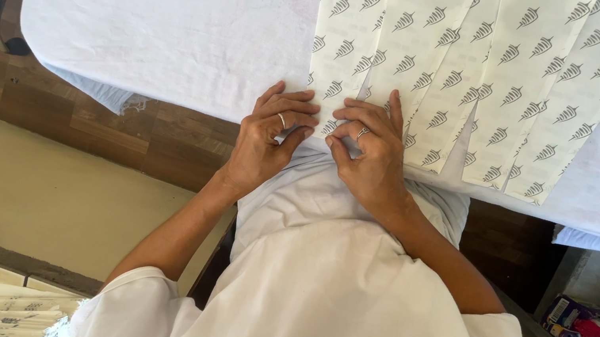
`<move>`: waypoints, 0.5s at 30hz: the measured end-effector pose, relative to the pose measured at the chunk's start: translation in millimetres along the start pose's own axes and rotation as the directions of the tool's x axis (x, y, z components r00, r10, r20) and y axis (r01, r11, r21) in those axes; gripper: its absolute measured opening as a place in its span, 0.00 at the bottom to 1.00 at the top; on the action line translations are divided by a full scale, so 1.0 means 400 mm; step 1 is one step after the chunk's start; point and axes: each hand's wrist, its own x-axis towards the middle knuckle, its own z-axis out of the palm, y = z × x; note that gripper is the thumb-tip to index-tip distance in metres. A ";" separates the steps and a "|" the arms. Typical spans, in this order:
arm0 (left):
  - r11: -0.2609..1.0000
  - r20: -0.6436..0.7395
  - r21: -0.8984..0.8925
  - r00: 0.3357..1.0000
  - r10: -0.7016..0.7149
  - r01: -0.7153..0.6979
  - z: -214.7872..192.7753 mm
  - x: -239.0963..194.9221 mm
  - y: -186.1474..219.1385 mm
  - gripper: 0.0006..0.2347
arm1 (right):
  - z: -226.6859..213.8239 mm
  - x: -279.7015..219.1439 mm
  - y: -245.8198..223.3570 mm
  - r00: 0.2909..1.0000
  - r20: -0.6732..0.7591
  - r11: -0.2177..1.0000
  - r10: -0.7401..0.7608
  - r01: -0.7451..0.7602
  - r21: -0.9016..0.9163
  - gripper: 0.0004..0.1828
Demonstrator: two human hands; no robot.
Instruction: Folding and gluing multiple paper strips to create a stacked assembly.
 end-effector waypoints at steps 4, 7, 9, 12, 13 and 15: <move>0.998 0.016 0.002 0.998 -0.066 0.066 0.004 0.001 0.005 0.07 | -0.003 0.005 -0.003 0.999 0.011 0.999 0.034 -0.034 0.009 0.08; 0.995 -0.001 0.073 0.997 -0.074 0.074 0.011 -0.001 0.010 0.09 | -0.003 0.005 -0.007 0.999 0.009 0.999 0.048 -0.048 -0.008 0.08; 0.994 0.040 0.069 0.995 -0.086 0.083 0.007 0.003 0.006 0.09 | -0.008 0.002 -0.005 0.997 0.028 0.997 0.069 -0.070 0.040 0.07; 0.994 0.091 0.071 0.992 -0.090 0.084 -0.014 0.006 0.010 0.10 | -0.011 -0.003 -0.001 0.998 0.029 0.997 0.052 -0.054 0.056 0.06; 0.995 0.103 0.065 0.991 -0.083 0.077 -0.017 0.009 0.017 0.10 | -0.010 -0.003 -0.004 0.998 0.018 0.997 0.060 -0.060 0.050 0.06; 0.995 0.121 0.083 0.990 -0.067 0.057 -0.023 0.017 0.028 0.11 | -0.009 0.000 -0.005 0.999 0.007 0.997 0.045 -0.045 0.066 0.07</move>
